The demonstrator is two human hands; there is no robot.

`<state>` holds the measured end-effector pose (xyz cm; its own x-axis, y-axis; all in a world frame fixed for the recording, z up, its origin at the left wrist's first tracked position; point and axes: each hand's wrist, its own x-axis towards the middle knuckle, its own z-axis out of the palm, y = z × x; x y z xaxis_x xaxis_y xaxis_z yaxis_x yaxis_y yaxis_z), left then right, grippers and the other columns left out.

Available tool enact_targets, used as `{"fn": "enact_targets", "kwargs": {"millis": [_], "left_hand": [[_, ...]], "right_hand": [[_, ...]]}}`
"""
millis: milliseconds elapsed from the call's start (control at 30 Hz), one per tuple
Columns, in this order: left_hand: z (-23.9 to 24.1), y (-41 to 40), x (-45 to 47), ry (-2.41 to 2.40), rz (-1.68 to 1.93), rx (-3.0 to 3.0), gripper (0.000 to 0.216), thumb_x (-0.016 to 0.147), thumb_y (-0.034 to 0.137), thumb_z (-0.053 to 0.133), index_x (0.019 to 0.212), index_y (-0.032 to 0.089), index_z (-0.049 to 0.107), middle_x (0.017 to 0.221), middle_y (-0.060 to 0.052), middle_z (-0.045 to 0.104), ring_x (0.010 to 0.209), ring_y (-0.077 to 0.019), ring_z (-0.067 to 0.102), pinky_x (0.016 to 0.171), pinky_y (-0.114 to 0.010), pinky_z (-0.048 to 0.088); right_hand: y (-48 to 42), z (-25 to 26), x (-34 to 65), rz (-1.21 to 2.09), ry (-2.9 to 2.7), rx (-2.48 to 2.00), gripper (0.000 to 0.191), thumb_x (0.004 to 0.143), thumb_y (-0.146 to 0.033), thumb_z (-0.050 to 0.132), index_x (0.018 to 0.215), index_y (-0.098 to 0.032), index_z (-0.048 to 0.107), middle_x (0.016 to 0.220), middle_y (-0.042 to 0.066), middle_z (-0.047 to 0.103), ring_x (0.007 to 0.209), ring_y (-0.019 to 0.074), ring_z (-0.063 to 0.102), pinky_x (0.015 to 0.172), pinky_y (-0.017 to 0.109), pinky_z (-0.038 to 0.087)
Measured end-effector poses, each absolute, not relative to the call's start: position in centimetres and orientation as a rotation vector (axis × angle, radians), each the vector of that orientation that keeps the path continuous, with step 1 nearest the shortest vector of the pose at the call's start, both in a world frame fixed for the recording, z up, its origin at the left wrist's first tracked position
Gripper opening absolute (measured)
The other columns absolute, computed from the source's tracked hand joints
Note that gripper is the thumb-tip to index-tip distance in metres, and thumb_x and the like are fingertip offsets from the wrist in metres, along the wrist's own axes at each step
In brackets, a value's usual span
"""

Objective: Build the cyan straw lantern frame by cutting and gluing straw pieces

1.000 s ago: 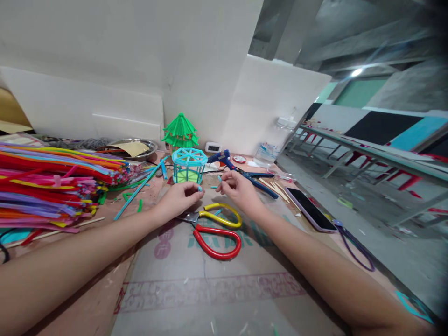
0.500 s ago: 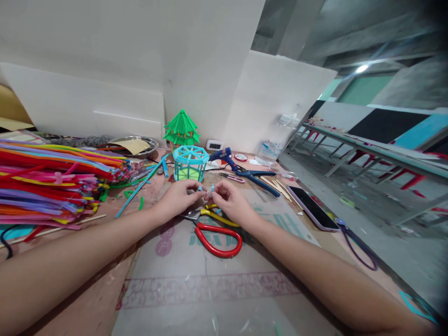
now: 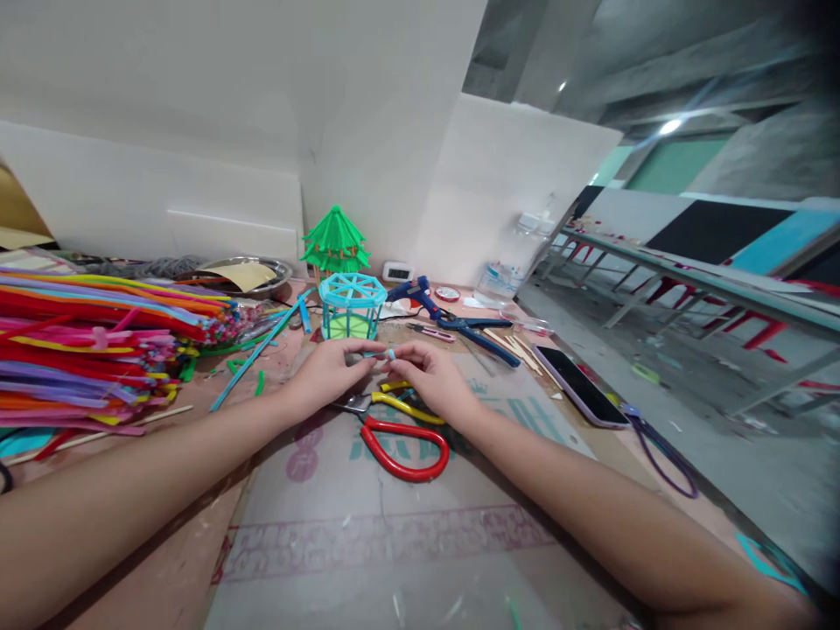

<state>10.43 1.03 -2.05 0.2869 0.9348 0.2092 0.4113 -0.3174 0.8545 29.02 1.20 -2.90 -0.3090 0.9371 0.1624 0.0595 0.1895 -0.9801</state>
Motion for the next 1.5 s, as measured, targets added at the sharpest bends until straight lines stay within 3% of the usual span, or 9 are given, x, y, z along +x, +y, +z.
{"fn": "enact_targets", "kwargs": {"millis": [133, 233, 367, 533, 733, 833, 1233, 1367, 1500], "left_hand": [[-1.7, 1.0, 10.4, 1.272, 0.939, 1.899, 0.038, 0.079, 0.046, 0.056, 0.101, 0.019, 0.072, 0.065, -0.001, 0.069, 0.052, -0.0150, 0.056, 0.046, -0.022, 0.038], [-2.1, 1.5, 10.3, 1.274, 0.960, 1.960, 0.033, 0.080, 0.046, 0.056, 0.093, 0.022, 0.074, 0.082, -0.003, 0.073, 0.073, -0.0202, 0.065, 0.066, -0.027, 0.049], [-2.5, 2.2, 10.2, 1.111, 1.091, 2.114, 0.030, 0.082, 0.045, 0.055, 0.084, 0.023, 0.074, 0.108, -0.006, 0.069, 0.101, -0.0227, 0.062, 0.092, -0.032, 0.045], [-1.7, 1.8, 10.1, 1.259, 1.104, 2.149, 0.037, 0.079, 0.052, 0.054, 0.083, 0.022, 0.074, 0.098, -0.008, 0.072, 0.091, -0.0253, 0.064, 0.084, -0.034, 0.050], [-1.4, 1.0, 10.3, 1.486, 1.001, 2.177, 0.053, 0.078, 0.057, 0.052, 0.114, 0.020, 0.065, 0.082, -0.006, 0.072, 0.064, -0.0224, 0.063, 0.057, -0.029, 0.049], [-1.2, 0.7, 10.6, 1.468, 0.929, 2.182, 0.056, 0.078, 0.057, 0.053, 0.118, 0.018, 0.063, 0.076, -0.004, 0.070, 0.056, -0.0191, 0.060, 0.050, -0.026, 0.045], [-3.0, 0.9, 10.7, 1.285, 0.910, 2.347, 0.045, 0.082, 0.048, 0.055, 0.118, 0.024, 0.063, 0.085, -0.003, 0.072, 0.072, -0.0205, 0.065, 0.069, -0.029, 0.051], [-2.9, 1.0, 10.4, 1.275, 0.955, 2.271, 0.045, 0.082, 0.049, 0.055, 0.119, 0.025, 0.062, 0.090, -0.003, 0.071, 0.074, -0.0202, 0.065, 0.070, -0.029, 0.050], [-2.4, 0.6, 10.4, 1.294, 1.061, 2.141, 0.041, 0.083, 0.045, 0.056, 0.116, 0.022, 0.062, 0.089, -0.003, 0.069, 0.076, -0.0191, 0.064, 0.067, -0.026, 0.050]], "right_hand": [[1.0, -3.0, 28.9, 1.154, -1.649, -1.007, 0.006, 0.082, -0.025, 0.058, 0.085, -0.020, 0.059, 0.080, 0.001, 0.069, 0.076, 0.0162, 0.069, 0.075, 0.032, 0.055], [1.1, -3.2, 28.8, 1.019, -1.733, -1.043, 0.007, 0.083, -0.024, 0.057, 0.086, -0.020, 0.061, 0.082, 0.001, 0.069, 0.078, 0.0160, 0.067, 0.074, 0.030, 0.054], [1.5, -3.3, 28.5, 0.798, -1.819, -1.109, 0.010, 0.083, -0.026, 0.058, 0.085, -0.020, 0.066, 0.080, 0.000, 0.068, 0.073, 0.0153, 0.063, 0.070, 0.028, 0.051], [1.5, -3.3, 28.1, 0.581, -1.858, -1.066, 0.009, 0.082, -0.024, 0.061, 0.083, -0.019, 0.068, 0.084, 0.002, 0.068, 0.083, 0.0155, 0.061, 0.078, 0.027, 0.048], [1.3, -3.6, 28.3, 0.697, -1.816, -1.069, 0.013, 0.084, -0.025, 0.059, 0.089, -0.018, 0.068, 0.080, 0.000, 0.068, 0.072, 0.0116, 0.060, 0.067, 0.022, 0.046], [1.0, -2.2, 29.0, 0.762, -1.810, -1.068, 0.011, 0.082, -0.024, 0.061, 0.087, -0.018, 0.067, 0.077, -0.001, 0.066, 0.070, 0.0108, 0.059, 0.066, 0.021, 0.046], [1.6, 11.0, 29.6, 0.632, -1.941, -0.923, 0.007, 0.082, -0.013, 0.057, 0.084, -0.012, 0.063, 0.076, -0.003, 0.064, 0.067, 0.0045, 0.058, 0.066, 0.017, 0.046], [1.7, 10.1, 30.0, 0.615, -1.945, -0.931, 0.010, 0.080, -0.019, 0.058, 0.085, -0.013, 0.064, 0.077, -0.003, 0.065, 0.067, 0.0049, 0.058, 0.066, 0.017, 0.045], [1.7, 5.3, 30.1, 0.686, -1.892, -1.010, 0.017, 0.080, -0.030, 0.061, 0.081, -0.013, 0.065, 0.067, -0.002, 0.062, 0.060, 0.0080, 0.054, 0.060, 0.021, 0.044]]}}
